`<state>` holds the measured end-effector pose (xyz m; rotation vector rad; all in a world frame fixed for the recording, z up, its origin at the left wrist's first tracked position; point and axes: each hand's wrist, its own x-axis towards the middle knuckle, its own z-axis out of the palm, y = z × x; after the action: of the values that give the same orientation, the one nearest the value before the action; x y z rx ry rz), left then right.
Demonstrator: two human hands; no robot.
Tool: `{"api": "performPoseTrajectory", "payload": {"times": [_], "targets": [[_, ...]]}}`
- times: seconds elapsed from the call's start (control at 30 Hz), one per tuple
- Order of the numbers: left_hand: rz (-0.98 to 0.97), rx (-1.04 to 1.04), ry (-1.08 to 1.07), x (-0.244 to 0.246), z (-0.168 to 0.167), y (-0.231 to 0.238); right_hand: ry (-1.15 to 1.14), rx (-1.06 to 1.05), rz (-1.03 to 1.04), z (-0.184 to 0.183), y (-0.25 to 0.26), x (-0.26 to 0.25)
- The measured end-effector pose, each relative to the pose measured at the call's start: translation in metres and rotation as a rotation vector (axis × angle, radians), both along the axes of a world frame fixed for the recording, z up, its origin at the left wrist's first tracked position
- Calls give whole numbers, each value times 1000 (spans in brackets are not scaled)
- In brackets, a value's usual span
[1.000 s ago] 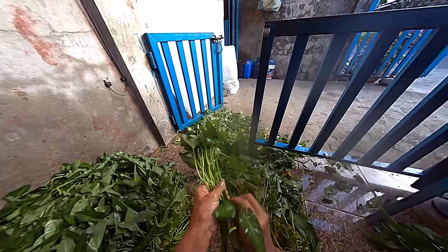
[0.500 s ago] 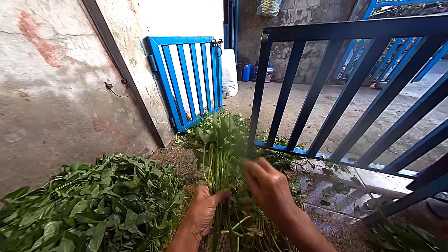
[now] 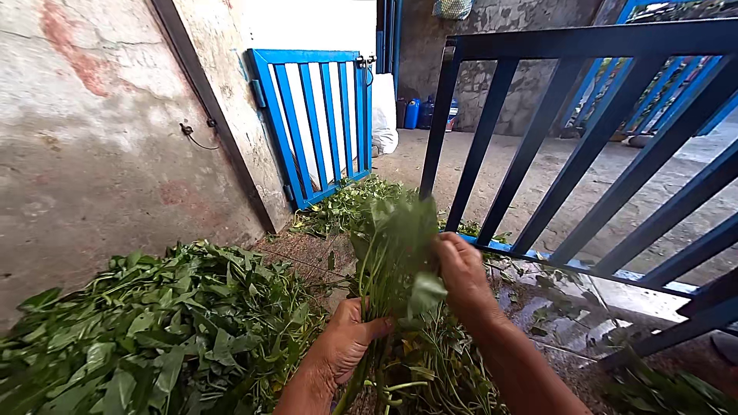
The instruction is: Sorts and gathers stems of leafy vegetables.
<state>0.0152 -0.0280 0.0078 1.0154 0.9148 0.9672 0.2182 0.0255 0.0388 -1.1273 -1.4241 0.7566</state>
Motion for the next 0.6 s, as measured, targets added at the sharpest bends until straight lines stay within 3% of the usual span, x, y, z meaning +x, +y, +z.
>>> {"api": "performPoseTrajectory", "payload": {"times": [0.07, 0.23, 0.47, 0.6], "targets": [[77, -12, 6, 0, 2, 0, 57, -71, 36, 1, -5, 17], [304, -27, -23, 2, 7, 8, -288, -324, 628, -27, -37, 22], [478, 12, 2, 13, 1, 10, -427, -204, 300, -72, -49, -34], [750, 85, -19, 3, 6, 16, -535, 81, 132, -127, -90, -35]]}}
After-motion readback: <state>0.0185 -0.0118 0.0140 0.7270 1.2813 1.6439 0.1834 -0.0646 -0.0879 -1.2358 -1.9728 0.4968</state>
